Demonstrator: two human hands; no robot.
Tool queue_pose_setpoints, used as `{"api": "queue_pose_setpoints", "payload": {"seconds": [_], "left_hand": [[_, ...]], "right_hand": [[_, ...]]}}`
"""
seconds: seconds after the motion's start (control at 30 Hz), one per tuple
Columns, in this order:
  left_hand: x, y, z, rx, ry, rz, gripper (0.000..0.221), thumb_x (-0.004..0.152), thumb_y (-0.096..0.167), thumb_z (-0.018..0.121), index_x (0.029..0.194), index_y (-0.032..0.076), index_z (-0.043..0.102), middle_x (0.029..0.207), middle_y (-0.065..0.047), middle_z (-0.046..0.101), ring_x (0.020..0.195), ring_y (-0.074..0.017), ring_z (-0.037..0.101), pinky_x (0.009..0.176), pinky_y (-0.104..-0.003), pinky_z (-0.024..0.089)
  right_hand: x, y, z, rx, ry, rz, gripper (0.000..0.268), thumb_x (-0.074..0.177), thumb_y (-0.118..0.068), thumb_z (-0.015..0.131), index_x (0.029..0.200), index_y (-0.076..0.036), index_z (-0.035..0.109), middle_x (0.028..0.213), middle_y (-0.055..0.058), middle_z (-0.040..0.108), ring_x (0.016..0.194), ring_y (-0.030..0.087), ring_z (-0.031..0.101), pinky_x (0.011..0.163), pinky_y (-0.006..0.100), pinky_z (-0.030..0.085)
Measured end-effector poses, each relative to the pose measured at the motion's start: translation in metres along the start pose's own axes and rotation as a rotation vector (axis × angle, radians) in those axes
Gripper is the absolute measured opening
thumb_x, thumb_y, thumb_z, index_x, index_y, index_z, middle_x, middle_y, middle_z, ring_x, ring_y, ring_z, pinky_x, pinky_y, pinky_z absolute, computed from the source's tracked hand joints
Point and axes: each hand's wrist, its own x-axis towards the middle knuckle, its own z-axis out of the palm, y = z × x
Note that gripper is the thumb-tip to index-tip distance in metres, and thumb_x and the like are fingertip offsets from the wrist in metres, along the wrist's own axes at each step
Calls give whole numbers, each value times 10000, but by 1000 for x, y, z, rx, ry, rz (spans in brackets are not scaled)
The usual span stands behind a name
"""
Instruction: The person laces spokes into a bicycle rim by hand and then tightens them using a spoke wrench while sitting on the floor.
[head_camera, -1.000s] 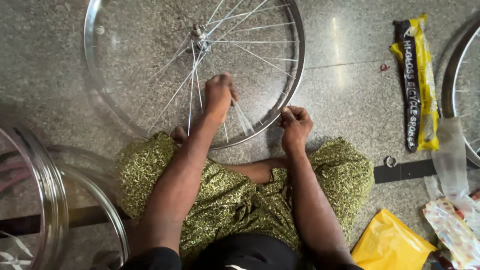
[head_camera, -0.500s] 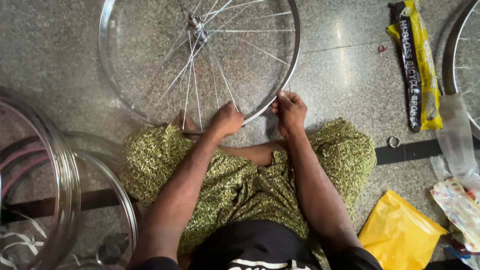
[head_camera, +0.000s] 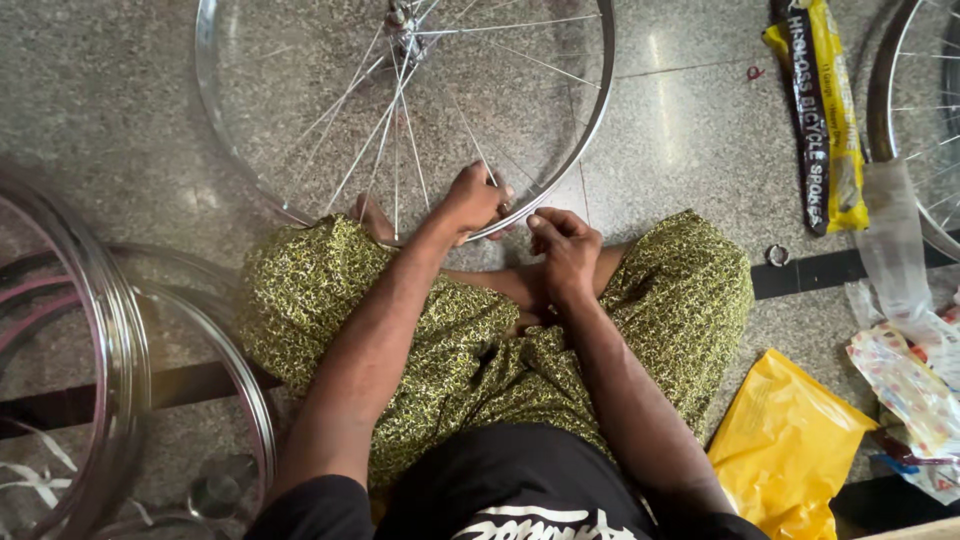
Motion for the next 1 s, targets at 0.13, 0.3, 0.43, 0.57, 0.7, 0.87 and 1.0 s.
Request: {"api": "queue_pose_setpoints", "payload": {"seconds": [0.13,0.3,0.43,0.57,0.7,0.87,1.0], "left_hand": [[-2,9,8,12,1,27,156,925,61,679,944,-42,563,682,-180,658,487,-260,672,336,-401,482],[-9,18,12,102,73,38,176,895,83,726,920,-49,613,706,-156,688,499,-236,677,348,-385,510],[-5,21,17,126,68,21,199,890,108,731,926,-42,605,709,-147,691,500,-238,691,354,-383,526],[-2,20,17,196,88,62,200,879,110,745,915,-32,607,715,-134,693,510,-220,698,365,-369,547],[-3,21,18,153,69,57,209,886,111,741,903,-40,596,711,-145,689,500,-225,688,358,-379,532],[-6,26,17,116,52,29,199,905,118,720,895,-35,593,714,-138,702,515,-206,717,363,-363,551],[-4,23,16,147,68,35,202,896,112,734,912,-42,604,709,-150,710,521,-219,710,369,-364,533]], "right_hand": [[6,15,-3,84,-58,-106,137,929,-13,697,1052,17,749,857,75,737,718,128,673,691,257,585],[8,22,-4,98,-73,-191,102,892,34,707,986,13,739,891,68,747,760,125,678,723,257,581],[10,15,7,54,12,-210,81,876,63,753,912,-5,728,876,70,740,764,124,663,723,269,573],[11,12,11,120,-19,-215,124,868,91,730,854,-27,693,887,59,740,812,128,721,824,298,659],[15,27,14,147,8,-259,137,877,117,713,882,-13,670,884,81,731,817,143,717,830,308,651],[25,39,10,228,-46,-306,143,879,112,718,903,-16,659,903,77,719,843,148,712,838,302,637],[24,30,13,208,-22,-287,192,852,120,752,900,-26,637,872,51,675,803,120,651,790,274,604]]}}
